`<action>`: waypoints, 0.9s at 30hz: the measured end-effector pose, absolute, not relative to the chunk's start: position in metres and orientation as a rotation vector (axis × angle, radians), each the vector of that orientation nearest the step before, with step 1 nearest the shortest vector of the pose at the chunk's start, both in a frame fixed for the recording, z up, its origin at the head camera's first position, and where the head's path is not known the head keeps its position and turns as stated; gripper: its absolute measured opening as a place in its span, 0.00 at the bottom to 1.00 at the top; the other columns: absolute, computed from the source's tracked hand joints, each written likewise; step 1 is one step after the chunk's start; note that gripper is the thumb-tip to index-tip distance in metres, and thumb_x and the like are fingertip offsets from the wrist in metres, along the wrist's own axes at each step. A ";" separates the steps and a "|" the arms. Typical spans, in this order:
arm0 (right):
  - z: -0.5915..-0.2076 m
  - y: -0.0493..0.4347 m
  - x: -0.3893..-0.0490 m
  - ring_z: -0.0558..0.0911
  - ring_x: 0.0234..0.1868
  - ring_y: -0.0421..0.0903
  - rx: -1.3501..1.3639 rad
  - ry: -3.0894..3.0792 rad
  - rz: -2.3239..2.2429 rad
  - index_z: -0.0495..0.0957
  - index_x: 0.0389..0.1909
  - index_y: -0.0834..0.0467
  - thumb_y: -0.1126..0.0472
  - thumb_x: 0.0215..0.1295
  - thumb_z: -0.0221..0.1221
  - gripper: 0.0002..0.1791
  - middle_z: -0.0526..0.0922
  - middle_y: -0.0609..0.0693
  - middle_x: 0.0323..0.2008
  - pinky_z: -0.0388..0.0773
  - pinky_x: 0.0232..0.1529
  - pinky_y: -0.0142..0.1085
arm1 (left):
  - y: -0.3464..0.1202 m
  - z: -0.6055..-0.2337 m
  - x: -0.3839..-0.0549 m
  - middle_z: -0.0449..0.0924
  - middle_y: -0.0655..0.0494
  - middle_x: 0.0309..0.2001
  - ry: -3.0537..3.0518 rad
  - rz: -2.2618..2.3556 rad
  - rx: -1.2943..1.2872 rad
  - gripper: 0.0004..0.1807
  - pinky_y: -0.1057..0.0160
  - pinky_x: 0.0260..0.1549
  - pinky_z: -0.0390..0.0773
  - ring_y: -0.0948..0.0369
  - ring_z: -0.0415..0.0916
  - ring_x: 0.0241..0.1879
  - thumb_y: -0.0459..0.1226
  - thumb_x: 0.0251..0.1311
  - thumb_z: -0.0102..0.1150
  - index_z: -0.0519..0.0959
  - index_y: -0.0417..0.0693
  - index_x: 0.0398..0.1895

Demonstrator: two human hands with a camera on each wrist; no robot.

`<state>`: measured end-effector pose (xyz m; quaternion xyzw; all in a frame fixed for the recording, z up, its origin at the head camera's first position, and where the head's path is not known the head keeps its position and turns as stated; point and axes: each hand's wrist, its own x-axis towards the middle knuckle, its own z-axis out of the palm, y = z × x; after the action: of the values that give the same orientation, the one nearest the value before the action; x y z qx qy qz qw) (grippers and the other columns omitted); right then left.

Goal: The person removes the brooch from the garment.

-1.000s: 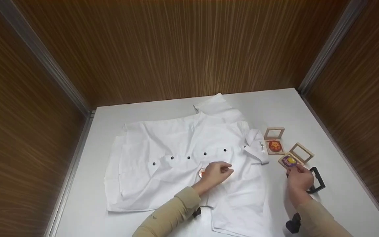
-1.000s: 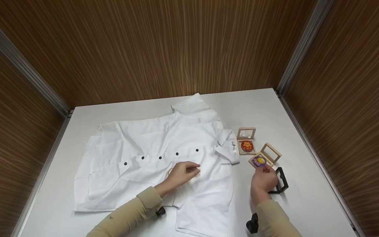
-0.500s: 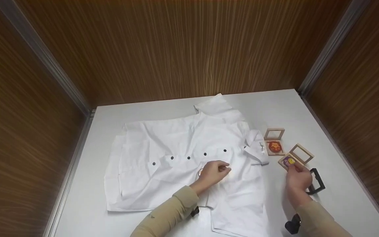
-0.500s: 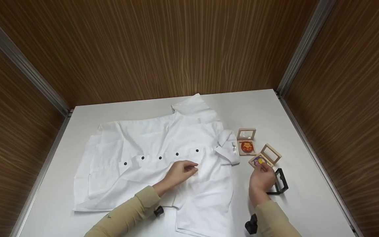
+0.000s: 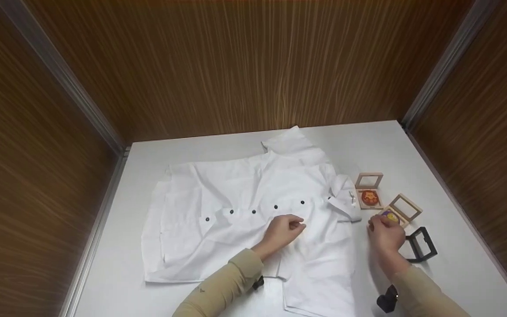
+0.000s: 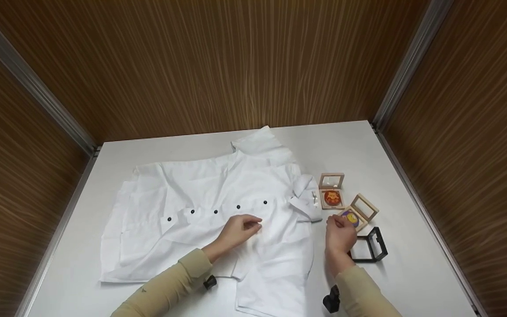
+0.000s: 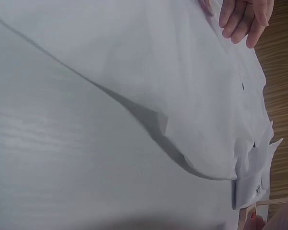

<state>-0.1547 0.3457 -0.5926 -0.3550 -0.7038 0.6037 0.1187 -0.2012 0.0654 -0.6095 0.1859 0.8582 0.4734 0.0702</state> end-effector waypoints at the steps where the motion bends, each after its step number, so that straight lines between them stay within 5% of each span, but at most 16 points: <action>1: -0.592 0.344 -0.155 0.80 0.27 0.21 -1.030 -2.065 1.776 0.76 0.65 0.75 0.62 0.76 0.57 0.24 0.79 0.27 0.24 0.82 0.39 0.16 | 0.065 -0.609 -0.202 0.93 0.48 0.41 2.583 1.425 0.561 0.13 0.72 0.43 0.86 0.58 0.91 0.41 0.38 0.70 0.67 0.89 0.39 0.50; 11: -0.585 0.332 -0.164 0.83 0.35 0.27 -1.016 -2.144 1.864 0.74 0.69 0.71 0.61 0.78 0.57 0.25 0.87 0.51 0.45 0.86 0.49 0.24 | 0.061 -0.609 -0.206 0.92 0.46 0.43 2.585 1.454 0.543 0.13 0.71 0.45 0.86 0.56 0.91 0.42 0.37 0.70 0.67 0.89 0.39 0.50; 18: -0.589 0.326 -0.172 0.84 0.29 0.26 -0.860 -2.100 1.925 0.72 0.63 0.82 0.68 0.75 0.58 0.24 0.84 0.38 0.26 0.84 0.37 0.20 | 0.060 -0.611 -0.204 0.92 0.47 0.43 2.579 1.459 0.524 0.13 0.70 0.45 0.86 0.55 0.91 0.44 0.38 0.71 0.65 0.89 0.39 0.51; 27: -0.586 0.312 -0.178 0.85 0.29 0.29 -0.841 -2.161 2.042 0.74 0.63 0.79 0.66 0.74 0.61 0.24 0.85 0.38 0.26 0.86 0.39 0.22 | 0.055 -0.610 -0.206 0.92 0.47 0.43 2.590 1.464 0.495 0.14 0.68 0.45 0.87 0.54 0.90 0.43 0.38 0.70 0.66 0.89 0.38 0.51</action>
<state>-0.1777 0.3122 -0.5858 -0.2721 -0.6992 0.6606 0.0257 -0.2057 0.0548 -0.6100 0.1637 0.8570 0.4845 0.0625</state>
